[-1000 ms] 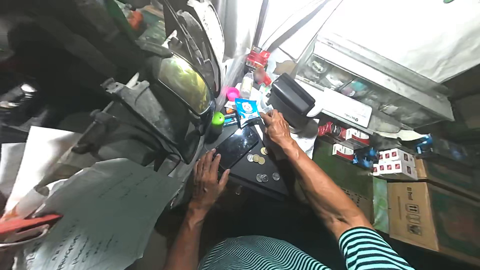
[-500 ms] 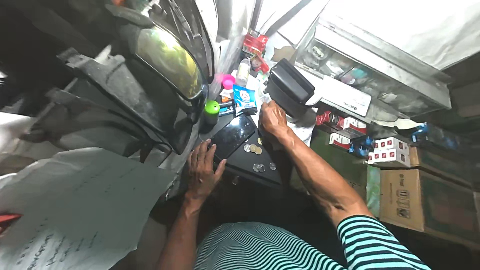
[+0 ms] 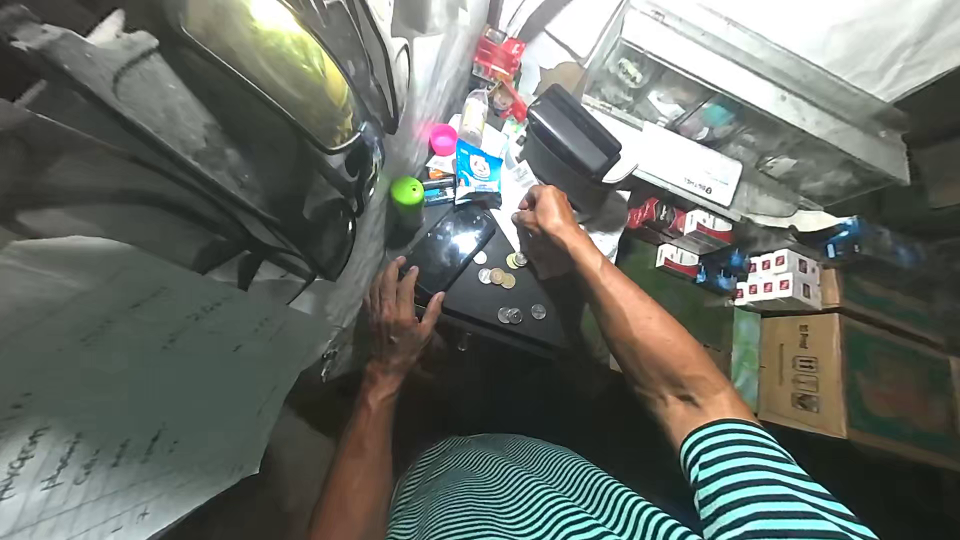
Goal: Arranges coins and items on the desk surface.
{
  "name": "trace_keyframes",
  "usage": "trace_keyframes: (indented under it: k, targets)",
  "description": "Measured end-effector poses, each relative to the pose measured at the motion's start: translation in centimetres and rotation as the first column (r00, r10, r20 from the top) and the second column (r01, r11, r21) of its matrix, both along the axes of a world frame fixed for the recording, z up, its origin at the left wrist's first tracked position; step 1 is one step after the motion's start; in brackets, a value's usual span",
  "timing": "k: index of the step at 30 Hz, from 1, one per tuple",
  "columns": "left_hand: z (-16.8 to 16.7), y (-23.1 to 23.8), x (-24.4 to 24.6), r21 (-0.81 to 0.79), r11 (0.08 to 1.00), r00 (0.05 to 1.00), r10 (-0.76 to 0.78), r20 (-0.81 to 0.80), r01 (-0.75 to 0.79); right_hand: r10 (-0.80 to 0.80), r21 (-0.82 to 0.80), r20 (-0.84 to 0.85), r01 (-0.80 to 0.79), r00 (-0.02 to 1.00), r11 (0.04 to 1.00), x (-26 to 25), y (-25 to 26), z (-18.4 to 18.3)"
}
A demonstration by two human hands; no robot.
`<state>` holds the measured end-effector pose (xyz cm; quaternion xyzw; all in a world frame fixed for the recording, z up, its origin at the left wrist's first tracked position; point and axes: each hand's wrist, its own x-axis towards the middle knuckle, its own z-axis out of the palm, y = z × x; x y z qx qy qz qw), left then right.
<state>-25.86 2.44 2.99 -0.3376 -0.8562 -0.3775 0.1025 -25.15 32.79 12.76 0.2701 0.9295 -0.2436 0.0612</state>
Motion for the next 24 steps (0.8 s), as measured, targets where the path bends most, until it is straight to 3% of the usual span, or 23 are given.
trace_keyframes:
  k: [7, 16, 21, 24]
  targets:
    - [0.1, -0.1, -0.2, -0.003, 1.000, 1.000, 0.005, -0.002, -0.005, 0.094, -0.033, -0.316, -0.110, 0.944, 0.993, 6.1, -1.7, -1.2]
    - [-0.1, 0.0, -0.1, 0.000, 1.000, 1.000, 0.004, 0.012, -0.004, 0.397, 0.290, -0.353, -0.304, 0.847, 0.907, 8.6, -1.6, -3.7]
    - [-0.1, 0.0, 0.1, -0.015, 1.000, 1.000, 0.024, 0.005, -0.024, 0.500, 0.380, -0.226, -0.397, 0.836, 0.835, 9.1, -3.2, -4.1]
    - [-0.1, 0.1, 0.1, -0.022, 0.999, 0.999, 0.042, 0.010, -0.042, 0.566, 0.355, -0.190, -0.481, 0.802, 0.802, 9.7, -3.6, -3.7]
